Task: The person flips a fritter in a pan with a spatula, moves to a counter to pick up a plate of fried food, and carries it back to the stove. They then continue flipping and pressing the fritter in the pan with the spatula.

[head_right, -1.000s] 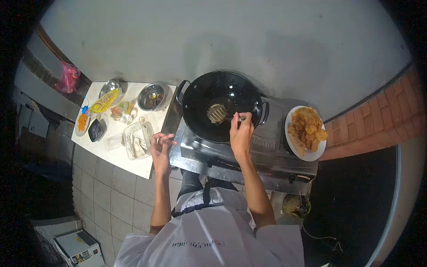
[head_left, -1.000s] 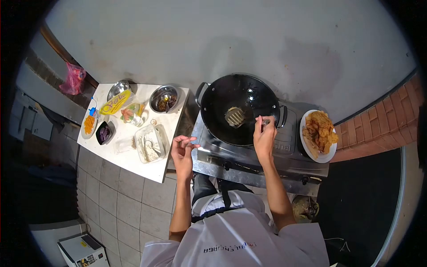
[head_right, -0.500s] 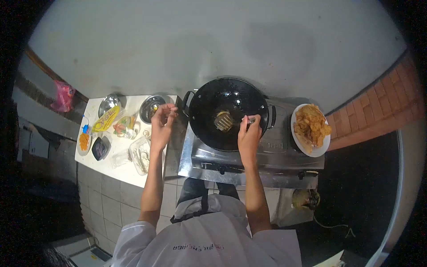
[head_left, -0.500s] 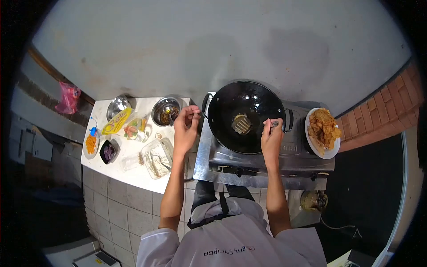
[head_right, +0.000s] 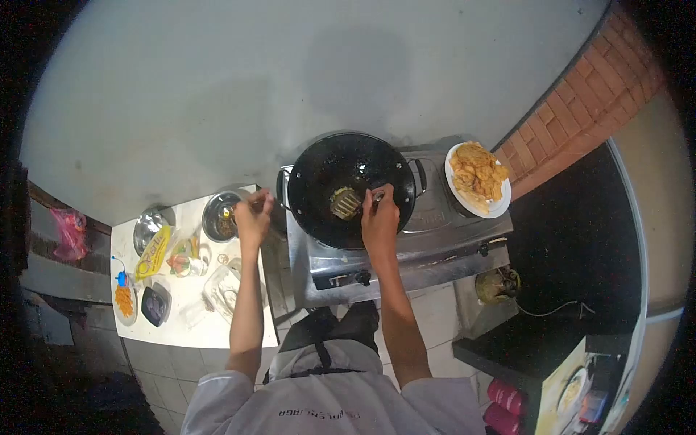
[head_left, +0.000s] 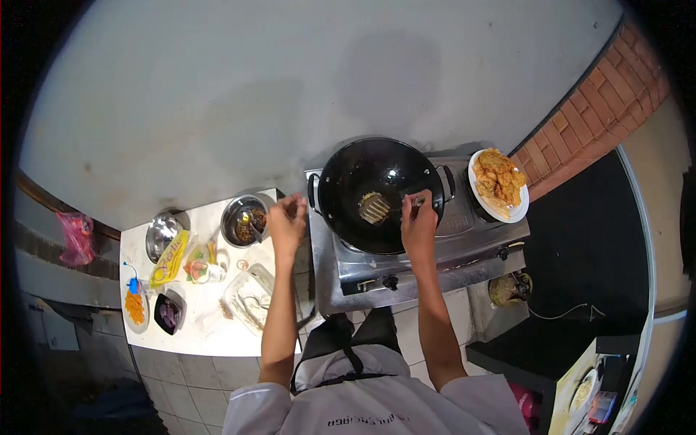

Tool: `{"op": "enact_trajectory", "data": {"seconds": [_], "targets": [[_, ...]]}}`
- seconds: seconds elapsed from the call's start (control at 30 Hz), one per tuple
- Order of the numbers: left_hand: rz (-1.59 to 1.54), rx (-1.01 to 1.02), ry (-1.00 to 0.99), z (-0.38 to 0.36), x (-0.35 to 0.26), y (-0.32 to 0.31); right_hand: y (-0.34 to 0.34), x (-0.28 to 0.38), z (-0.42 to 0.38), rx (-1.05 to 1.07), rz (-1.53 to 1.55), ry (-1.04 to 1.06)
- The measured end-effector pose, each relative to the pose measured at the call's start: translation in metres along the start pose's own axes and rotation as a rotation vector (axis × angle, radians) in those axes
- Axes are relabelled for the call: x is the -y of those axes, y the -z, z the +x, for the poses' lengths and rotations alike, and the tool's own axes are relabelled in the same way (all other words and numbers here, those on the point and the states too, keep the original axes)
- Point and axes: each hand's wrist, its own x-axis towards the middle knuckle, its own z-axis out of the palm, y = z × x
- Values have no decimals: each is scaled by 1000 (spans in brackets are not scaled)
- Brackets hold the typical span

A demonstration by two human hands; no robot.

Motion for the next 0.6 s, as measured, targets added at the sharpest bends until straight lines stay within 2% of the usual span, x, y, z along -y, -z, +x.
{"op": "enact_trajectory", "data": {"seconds": [0.03,0.07,0.17,0.37,0.6], "targets": [[9,18,46,-1,5,-2,-3,-1,-3,-8,6,-1],[7,-21,-11,-3,6,-3,-3,0,-5,-19,24,12],[-25,10,-6,-2,6,-2,1,3,-10,-29,61,-2],[-1,27,-17,10,5,-5,24,3,-3,-194,267,-3],[167,-7,-26,8,19,-16,44,-18,2,-158,129,29]]}}
